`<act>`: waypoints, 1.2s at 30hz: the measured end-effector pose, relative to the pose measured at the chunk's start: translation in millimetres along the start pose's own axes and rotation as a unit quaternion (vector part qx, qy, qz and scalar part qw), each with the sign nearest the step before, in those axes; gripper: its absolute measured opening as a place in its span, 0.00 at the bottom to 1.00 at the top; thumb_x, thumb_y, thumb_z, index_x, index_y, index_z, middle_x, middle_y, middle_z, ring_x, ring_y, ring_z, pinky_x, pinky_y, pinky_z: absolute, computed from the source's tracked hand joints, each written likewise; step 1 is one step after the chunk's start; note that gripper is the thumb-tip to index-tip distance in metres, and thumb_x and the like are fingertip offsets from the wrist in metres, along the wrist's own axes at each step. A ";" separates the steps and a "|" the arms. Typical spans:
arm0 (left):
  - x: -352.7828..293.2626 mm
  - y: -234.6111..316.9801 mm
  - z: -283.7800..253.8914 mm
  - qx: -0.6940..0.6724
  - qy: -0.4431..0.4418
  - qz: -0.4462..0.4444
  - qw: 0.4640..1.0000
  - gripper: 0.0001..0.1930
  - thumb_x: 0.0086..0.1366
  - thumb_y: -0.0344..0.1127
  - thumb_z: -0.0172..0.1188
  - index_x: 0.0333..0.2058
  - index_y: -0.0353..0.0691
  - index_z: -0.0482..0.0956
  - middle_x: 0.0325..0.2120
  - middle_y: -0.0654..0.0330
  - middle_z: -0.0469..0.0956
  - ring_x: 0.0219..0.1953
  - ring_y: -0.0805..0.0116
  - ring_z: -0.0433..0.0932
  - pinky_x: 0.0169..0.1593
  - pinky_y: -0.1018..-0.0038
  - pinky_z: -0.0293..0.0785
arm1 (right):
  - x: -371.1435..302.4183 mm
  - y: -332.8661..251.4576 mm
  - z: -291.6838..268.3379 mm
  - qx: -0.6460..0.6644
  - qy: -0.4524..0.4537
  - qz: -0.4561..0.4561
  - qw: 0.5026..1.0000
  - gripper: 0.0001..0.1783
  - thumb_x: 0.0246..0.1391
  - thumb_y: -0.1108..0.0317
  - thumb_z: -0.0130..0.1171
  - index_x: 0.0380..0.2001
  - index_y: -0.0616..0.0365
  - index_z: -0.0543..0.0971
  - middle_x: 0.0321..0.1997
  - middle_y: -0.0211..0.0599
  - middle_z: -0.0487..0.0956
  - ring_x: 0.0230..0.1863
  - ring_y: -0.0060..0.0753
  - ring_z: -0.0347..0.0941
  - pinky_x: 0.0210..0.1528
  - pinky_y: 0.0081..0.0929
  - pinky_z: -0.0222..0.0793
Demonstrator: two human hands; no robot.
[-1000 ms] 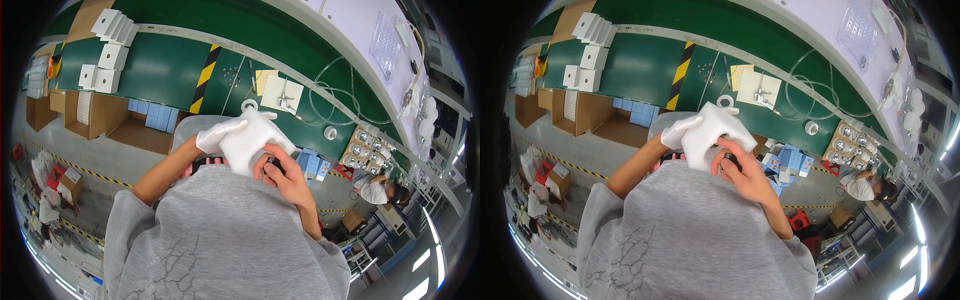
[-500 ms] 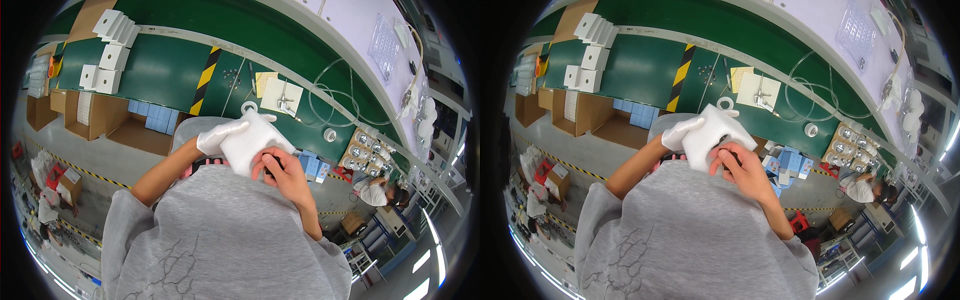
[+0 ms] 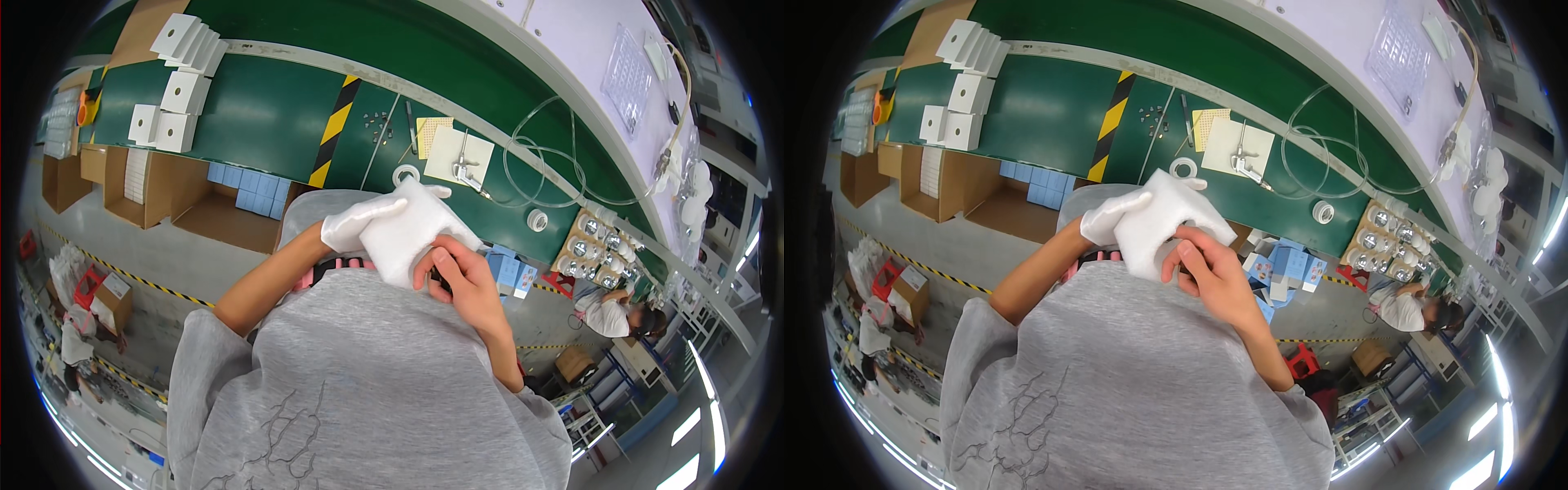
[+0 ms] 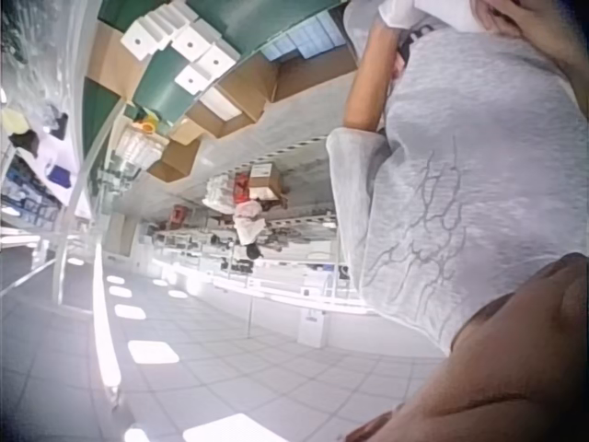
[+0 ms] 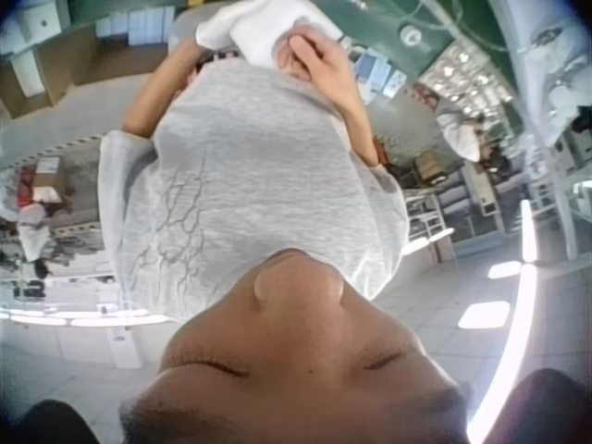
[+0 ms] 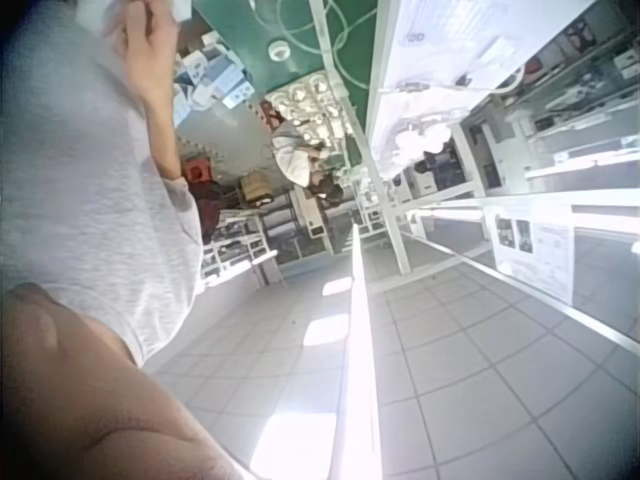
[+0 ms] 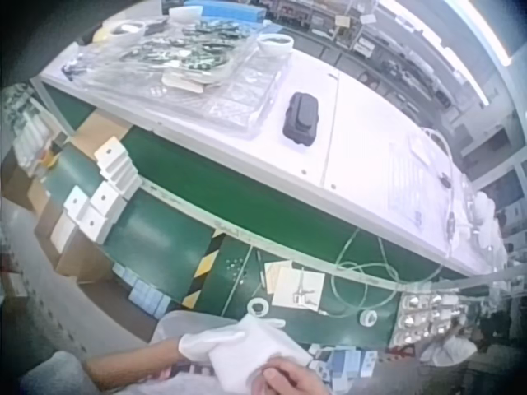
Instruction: Assembling small electronic components into a white foam fixture at a production workstation.
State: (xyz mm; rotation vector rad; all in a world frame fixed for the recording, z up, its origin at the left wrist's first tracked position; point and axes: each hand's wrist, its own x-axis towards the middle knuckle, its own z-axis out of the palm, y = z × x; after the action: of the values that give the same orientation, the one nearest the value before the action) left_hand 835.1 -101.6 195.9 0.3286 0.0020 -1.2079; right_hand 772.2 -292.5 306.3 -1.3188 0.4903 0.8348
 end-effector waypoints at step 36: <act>4.1 -3.4 -5.3 -0.017 -0.009 0.017 1.000 0.39 0.70 0.55 0.51 0.71 0.42 0.49 0.64 0.50 0.65 0.63 0.63 0.71 0.65 0.69 0.68 | -1.0 1.6 -3.3 0.041 -0.009 -0.022 0.999 0.20 0.72 0.67 0.41 0.64 0.59 0.65 0.34 0.38 0.78 0.22 0.17 0.58 0.25 0.16 0.56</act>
State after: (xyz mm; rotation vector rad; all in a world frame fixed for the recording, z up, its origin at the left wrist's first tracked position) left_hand 834.4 -105.1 189.3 0.2868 0.0017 -1.1753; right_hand 770.8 -295.9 305.4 -1.2420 0.4748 0.7820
